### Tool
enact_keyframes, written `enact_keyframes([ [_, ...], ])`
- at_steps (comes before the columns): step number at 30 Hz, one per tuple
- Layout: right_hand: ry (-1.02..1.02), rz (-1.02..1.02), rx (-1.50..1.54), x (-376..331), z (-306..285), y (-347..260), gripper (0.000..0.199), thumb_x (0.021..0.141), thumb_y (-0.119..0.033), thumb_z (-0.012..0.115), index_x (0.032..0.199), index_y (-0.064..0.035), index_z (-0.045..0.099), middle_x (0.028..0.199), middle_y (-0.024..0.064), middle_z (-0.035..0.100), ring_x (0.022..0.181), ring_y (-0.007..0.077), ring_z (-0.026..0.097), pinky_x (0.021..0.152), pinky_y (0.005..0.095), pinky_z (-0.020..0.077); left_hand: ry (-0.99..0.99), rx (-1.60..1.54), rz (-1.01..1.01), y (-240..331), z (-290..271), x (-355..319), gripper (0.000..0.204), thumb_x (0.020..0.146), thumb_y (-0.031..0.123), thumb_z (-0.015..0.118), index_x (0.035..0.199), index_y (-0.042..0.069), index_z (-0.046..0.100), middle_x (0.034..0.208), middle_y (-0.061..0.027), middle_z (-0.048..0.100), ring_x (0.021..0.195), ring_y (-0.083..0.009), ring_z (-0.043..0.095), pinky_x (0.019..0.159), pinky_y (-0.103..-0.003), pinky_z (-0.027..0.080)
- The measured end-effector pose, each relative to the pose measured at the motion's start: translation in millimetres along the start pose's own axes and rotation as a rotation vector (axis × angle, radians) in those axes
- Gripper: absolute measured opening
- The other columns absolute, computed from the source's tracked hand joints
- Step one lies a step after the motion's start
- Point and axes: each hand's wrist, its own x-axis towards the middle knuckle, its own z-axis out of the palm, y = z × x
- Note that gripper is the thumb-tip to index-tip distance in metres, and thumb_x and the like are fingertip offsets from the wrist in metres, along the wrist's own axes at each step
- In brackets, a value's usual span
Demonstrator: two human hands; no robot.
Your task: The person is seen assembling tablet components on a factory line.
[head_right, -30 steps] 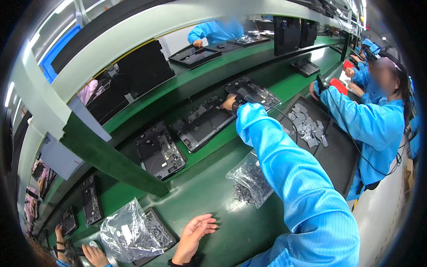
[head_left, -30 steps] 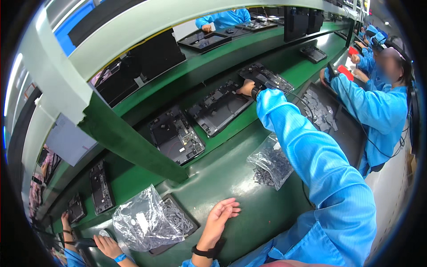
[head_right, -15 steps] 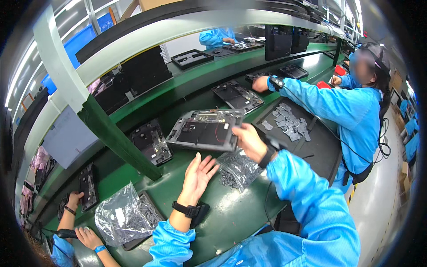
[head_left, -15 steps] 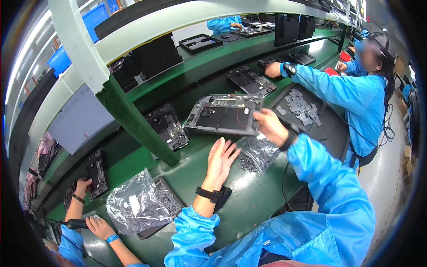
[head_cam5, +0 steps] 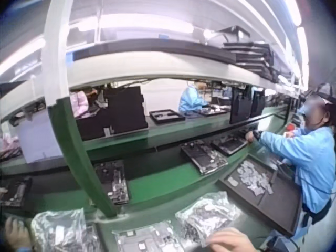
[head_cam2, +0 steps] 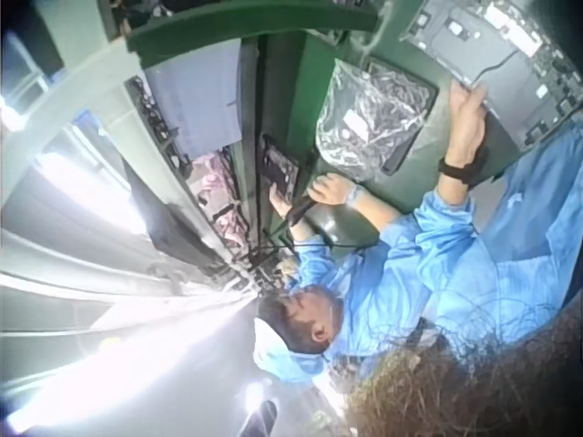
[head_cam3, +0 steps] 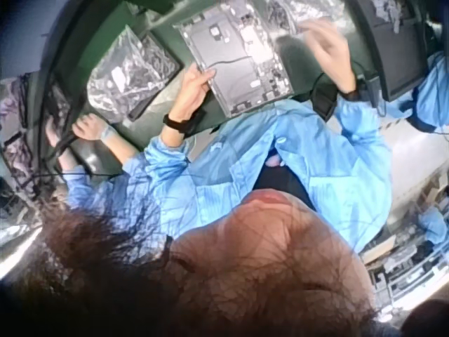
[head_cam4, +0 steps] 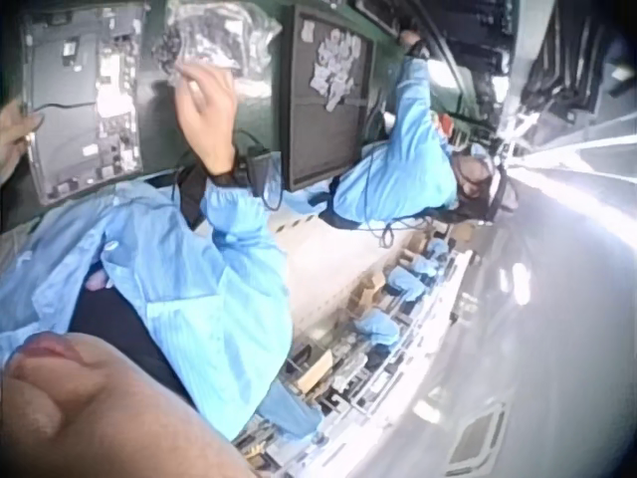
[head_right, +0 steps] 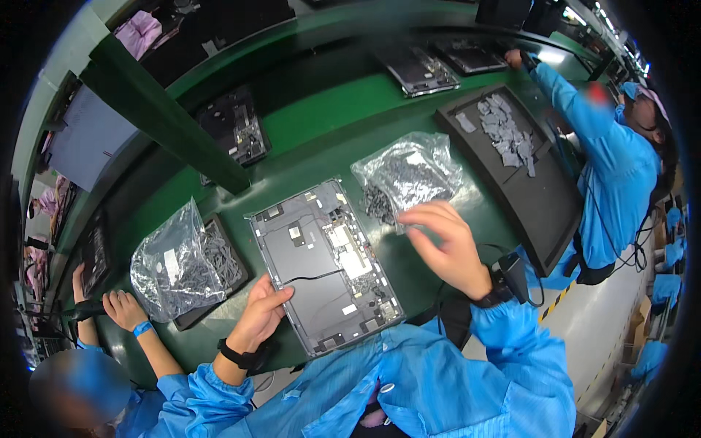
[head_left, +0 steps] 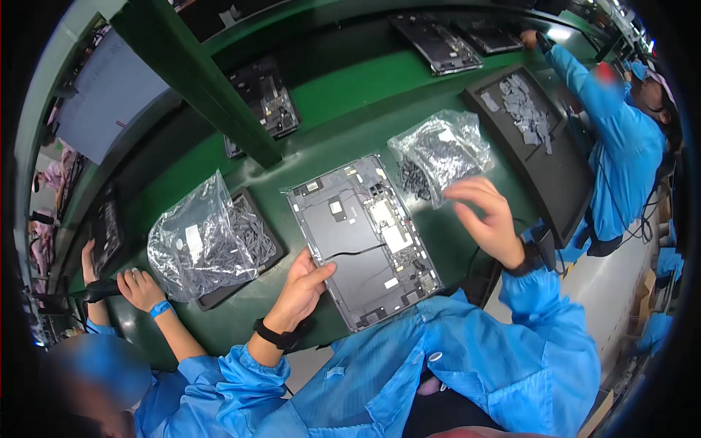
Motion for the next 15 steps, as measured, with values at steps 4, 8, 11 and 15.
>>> enact_keyframes([
  [4,-0.158,-0.462,-0.571,53,54,-17,0.032,0.076,-0.004,0.065,0.108,0.0004,0.064,0.111,0.0114,0.065,0.108,0.0284,0.057,0.087,0.0359,0.0464,0.034,0.142,0.010,-16,-7,-13,0.052,0.093,0.004,0.057,0.140,0.000,0.035,0.135,-0.0139,0.050,0.125,-0.0227,0.049,0.106,-0.037,0.040],
  [8,-0.244,-0.711,-0.890,75,88,2,0.026,0.074,-0.011,0.064,0.096,0.0026,0.067,0.105,0.0102,0.067,0.103,0.0231,0.057,0.082,0.0331,0.0445,0.018,0.593,0.164,-15,-7,-19,0.058,0.097,0.009,0.055,0.146,0.000,0.025,0.140,-0.0145,0.042,0.127,-0.0202,0.044,0.106,-0.034,0.037],
  [11,-0.327,-0.815,-0.987,78,99,-1,0.028,0.075,-0.012,0.059,0.095,0.0047,0.067,0.104,0.0111,0.067,0.095,0.0203,0.058,0.080,0.0312,0.0443,-0.032,0.711,0.110,-7,-17,-25,0.060,0.098,0.012,0.055,0.148,0.001,0.022,0.139,-0.0127,0.043,0.124,-0.0185,0.047,0.102,-0.033,0.042],
  [15,-0.375,-0.879,-1.132,74,96,6,0.034,0.073,-0.011,0.061,0.100,0.0081,0.067,0.102,0.0149,0.069,0.083,0.0188,0.061,0.077,0.0309,0.0454,-0.022,0.989,-0.014,26,-9,-25,0.056,0.098,0.014,0.055,0.144,-0.002,0.028,0.106,-0.0162,0.063,0.090,-0.0231,0.065,0.075,-0.036,0.052],
])
